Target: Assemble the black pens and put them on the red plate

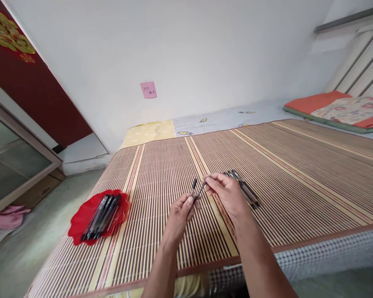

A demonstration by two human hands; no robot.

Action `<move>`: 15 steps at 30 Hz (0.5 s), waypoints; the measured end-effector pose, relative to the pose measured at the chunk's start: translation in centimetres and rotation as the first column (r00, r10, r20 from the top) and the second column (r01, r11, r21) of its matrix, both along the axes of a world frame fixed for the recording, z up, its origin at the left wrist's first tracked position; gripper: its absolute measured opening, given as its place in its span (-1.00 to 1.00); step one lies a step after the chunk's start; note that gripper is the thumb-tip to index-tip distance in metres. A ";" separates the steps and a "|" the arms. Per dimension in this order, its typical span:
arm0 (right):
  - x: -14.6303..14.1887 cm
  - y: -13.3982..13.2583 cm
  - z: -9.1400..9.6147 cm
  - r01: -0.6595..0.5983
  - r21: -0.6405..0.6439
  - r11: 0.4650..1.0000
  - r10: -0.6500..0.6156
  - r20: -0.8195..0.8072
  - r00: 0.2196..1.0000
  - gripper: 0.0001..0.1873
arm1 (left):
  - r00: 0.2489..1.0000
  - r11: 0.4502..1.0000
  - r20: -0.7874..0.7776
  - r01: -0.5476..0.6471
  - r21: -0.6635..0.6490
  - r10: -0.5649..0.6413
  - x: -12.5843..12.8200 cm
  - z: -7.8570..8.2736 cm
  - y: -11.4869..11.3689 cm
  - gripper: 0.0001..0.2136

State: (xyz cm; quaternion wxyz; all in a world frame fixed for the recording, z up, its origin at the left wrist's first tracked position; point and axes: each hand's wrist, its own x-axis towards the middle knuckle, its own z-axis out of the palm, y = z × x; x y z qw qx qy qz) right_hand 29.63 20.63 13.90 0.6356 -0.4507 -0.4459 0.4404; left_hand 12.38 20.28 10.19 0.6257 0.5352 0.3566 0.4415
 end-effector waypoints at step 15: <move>2.2 -1.9 2.8 0.468 0.203 0.860 -0.399 -0.304 0.865 -0.82 | 0.985 0.993 -0.143 0.105 0.063 -0.095 -0.6 0.8 -0.4 -0.59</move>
